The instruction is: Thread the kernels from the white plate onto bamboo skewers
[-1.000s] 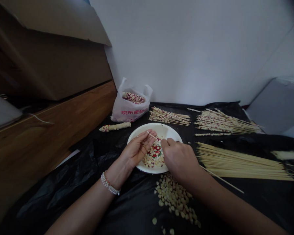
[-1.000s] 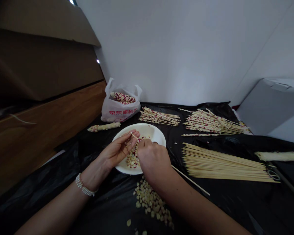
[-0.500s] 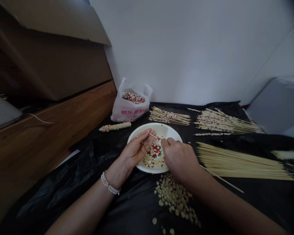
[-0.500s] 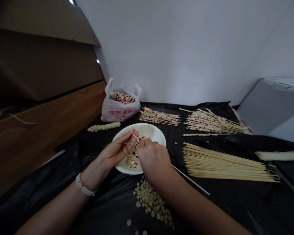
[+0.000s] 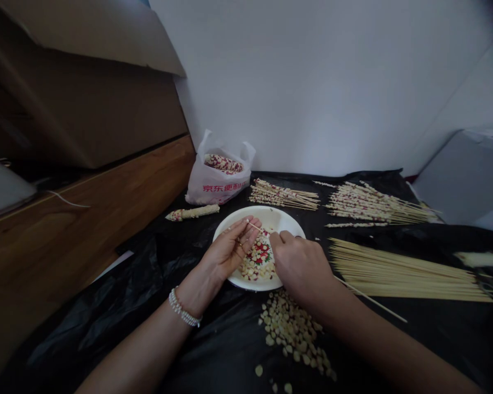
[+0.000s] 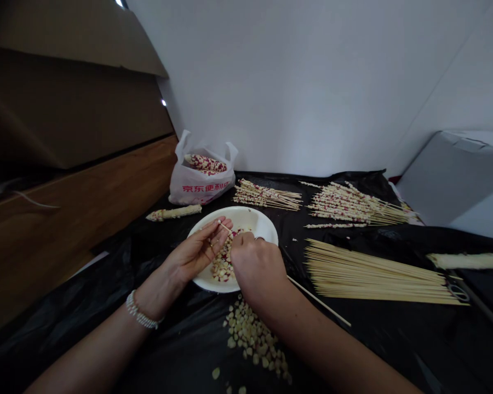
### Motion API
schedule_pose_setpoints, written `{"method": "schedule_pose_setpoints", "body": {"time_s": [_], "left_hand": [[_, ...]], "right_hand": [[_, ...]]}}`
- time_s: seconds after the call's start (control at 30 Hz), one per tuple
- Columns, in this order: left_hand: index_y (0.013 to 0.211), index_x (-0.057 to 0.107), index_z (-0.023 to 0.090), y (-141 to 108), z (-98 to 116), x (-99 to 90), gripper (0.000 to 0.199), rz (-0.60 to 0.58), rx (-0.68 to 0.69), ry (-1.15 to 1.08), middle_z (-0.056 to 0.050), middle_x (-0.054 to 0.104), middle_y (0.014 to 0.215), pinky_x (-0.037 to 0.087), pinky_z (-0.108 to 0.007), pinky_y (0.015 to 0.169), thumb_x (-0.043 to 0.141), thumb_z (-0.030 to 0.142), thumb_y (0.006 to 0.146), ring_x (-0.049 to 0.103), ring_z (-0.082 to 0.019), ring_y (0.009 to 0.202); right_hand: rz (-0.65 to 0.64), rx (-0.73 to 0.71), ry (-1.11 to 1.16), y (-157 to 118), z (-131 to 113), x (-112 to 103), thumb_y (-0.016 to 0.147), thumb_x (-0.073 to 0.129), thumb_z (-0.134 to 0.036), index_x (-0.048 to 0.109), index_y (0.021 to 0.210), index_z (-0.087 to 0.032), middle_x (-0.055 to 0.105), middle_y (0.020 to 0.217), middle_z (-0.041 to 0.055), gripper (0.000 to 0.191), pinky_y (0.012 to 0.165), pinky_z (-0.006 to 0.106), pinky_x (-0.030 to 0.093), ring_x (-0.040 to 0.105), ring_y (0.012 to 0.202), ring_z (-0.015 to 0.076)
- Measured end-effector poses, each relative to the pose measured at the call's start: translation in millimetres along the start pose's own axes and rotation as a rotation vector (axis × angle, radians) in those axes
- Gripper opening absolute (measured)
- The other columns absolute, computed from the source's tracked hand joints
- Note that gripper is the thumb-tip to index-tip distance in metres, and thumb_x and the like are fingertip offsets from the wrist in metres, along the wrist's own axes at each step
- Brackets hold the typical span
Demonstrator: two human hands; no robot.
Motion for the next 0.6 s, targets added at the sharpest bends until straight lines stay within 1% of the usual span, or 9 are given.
{"method": "schedule_pose_setpoints", "body": {"time_s": [0.3,0.43,0.6], "left_hand": [[0.092,0.068,0.005,0.6,0.6,-0.7,0.016,-0.012,-0.006,0.000,-0.013,0.073,0.089,0.059,-0.021,0.070,0.054,0.004,0.085,0.071,-0.014,0.074],[0.092,0.068,0.005,-0.6,1.4,0.6,0.016,-0.006,-0.010,0.005,-0.013,0.073,0.088,0.059,-0.021,0.068,0.052,0.004,0.086,0.071,-0.014,0.074],[0.093,0.067,0.004,-1.9,1.5,2.3,0.017,-0.026,-0.035,-0.004,-0.013,0.073,0.088,0.060,-0.021,0.066,0.051,0.004,0.088,0.071,-0.015,0.072]], "right_hand": [[-0.008,-0.002,0.000,-0.9,-1.6,-0.7,0.088,0.041,-0.006,0.062,0.093,-0.012,0.067,0.086,0.0114,0.023,0.052,0.026,0.043,0.068,0.071,0.0205],[-0.024,-0.002,-0.005,-0.9,-2.2,-1.7,0.089,0.041,-0.007,0.062,0.094,-0.012,0.067,0.087,0.0118,0.022,0.055,0.024,0.045,0.067,0.073,0.0185],[-0.034,-0.004,-0.009,0.5,-2.7,-0.3,0.089,0.041,-0.008,0.062,0.098,-0.012,0.067,0.089,0.0131,0.023,0.058,0.023,0.046,0.067,0.074,0.0176]]}}
Point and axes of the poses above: each hand's wrist, its own y-axis towards the middle knuckle, its own x-axis out of the palm, z = x × y, the point moved 3 cm from there along y, towards the middle knuckle
